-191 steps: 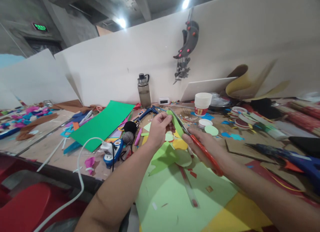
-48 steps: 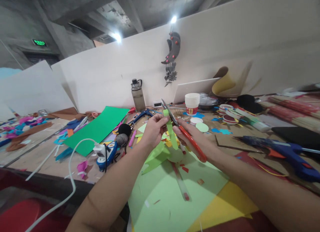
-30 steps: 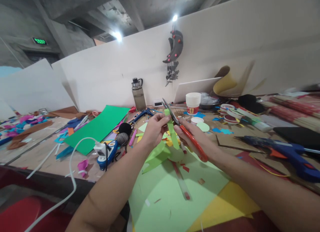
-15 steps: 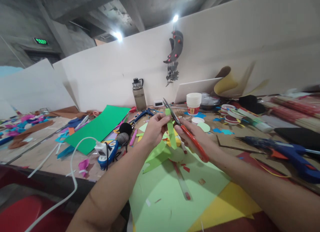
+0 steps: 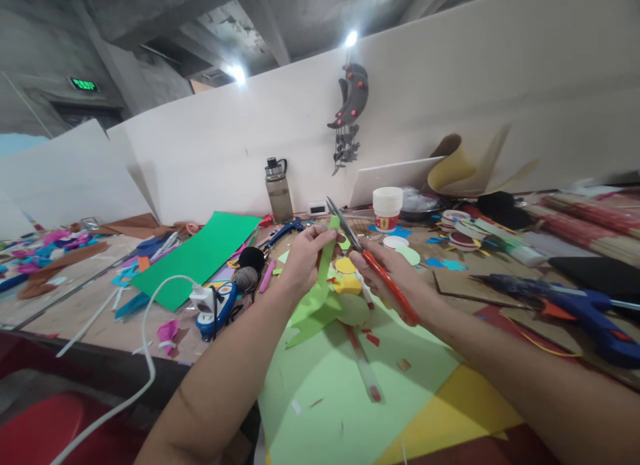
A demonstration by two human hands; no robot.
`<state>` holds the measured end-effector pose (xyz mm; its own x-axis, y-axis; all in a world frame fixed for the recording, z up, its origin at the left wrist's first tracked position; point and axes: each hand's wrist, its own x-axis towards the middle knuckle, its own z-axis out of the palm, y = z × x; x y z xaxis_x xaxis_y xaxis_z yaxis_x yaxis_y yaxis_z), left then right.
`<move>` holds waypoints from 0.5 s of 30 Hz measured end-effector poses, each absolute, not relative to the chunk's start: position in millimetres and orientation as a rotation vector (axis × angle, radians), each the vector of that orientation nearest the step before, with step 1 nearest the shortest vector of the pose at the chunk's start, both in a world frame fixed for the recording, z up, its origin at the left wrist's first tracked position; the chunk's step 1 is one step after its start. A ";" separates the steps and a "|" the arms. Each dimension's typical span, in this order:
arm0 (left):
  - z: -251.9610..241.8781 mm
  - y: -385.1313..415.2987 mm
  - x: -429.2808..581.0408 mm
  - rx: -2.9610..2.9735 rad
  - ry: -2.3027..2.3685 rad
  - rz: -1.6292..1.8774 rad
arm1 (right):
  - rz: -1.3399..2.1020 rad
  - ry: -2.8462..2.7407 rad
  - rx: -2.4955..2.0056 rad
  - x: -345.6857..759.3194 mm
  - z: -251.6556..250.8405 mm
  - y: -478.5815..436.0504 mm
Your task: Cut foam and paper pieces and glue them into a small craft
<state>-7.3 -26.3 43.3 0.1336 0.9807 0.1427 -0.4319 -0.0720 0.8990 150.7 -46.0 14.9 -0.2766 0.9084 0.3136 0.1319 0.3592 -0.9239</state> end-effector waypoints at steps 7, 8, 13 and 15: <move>49.4 -27.5 -11.6 1.064 0.786 1.317 | 1.019 -1.662 -0.961 151.6 14.7 -44.4; 49.5 -27.4 -12.2 1.079 0.785 1.314 | 1.018 -1.668 -0.965 151.8 15.1 -44.2; 49.0 -24.0 -16.6 1.114 0.795 1.281 | 0.992 -1.679 -0.981 153.1 14.4 -43.3; 48.9 -21.4 -19.9 1.134 0.806 1.262 | 0.980 -1.679 -0.987 153.5 12.8 -42.6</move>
<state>-19.9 -21.4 48.9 0.1721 0.9779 0.1191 -0.3029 -0.0625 0.9510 153.5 -42.6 12.8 -0.2501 0.9165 0.3120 0.1795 0.3606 -0.9153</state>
